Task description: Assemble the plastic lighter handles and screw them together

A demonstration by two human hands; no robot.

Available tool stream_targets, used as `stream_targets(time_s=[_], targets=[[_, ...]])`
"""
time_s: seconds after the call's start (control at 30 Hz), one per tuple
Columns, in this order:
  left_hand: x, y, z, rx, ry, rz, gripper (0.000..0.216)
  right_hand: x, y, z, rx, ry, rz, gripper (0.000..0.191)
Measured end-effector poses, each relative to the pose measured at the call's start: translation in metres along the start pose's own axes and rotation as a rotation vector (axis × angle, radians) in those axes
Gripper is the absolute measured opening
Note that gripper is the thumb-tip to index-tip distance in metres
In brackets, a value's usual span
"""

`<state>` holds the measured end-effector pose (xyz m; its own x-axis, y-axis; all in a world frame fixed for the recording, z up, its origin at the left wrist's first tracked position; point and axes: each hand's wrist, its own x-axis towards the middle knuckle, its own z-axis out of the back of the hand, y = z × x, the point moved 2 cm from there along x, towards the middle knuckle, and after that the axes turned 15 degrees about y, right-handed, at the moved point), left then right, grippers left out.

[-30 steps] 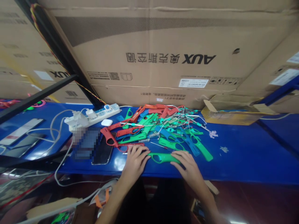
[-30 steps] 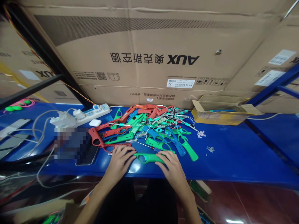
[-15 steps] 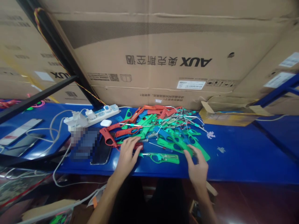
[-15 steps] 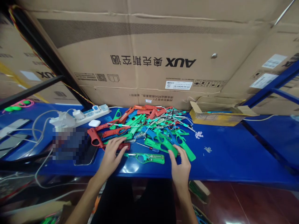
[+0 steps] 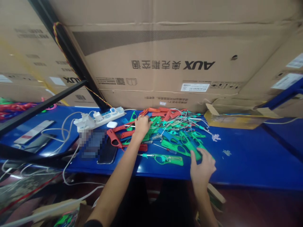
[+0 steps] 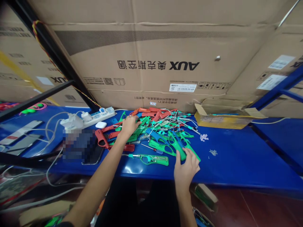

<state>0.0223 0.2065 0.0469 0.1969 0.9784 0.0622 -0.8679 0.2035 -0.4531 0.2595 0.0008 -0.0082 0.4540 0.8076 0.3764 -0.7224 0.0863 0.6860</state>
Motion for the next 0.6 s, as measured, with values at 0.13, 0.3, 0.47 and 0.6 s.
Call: stream_targets(time_s=[0.13, 0.3, 0.47, 0.6], targets=[[0.010, -0.006, 0.016, -0.099, -0.015, 0.005, 0.026, 0.001, 0.002, 0.000, -0.042, -0.050, 0.015, 0.041], [0.007, -0.016, 0.063, -0.363, -0.100, -0.120, 0.008, -0.004, 0.010, 0.004, -0.033, -0.130, 0.163, 0.029], [-0.053, -0.036, 0.064, -0.717, -0.111, -0.176, 0.034, -0.010, 0.037, 0.009, 0.033, 0.000, 0.469, 0.035], [-0.120, -0.052, 0.017, -0.935, 0.062, -0.166, 0.036, -0.011, 0.051, 0.004, 0.058, 0.189, 0.543, 0.060]])
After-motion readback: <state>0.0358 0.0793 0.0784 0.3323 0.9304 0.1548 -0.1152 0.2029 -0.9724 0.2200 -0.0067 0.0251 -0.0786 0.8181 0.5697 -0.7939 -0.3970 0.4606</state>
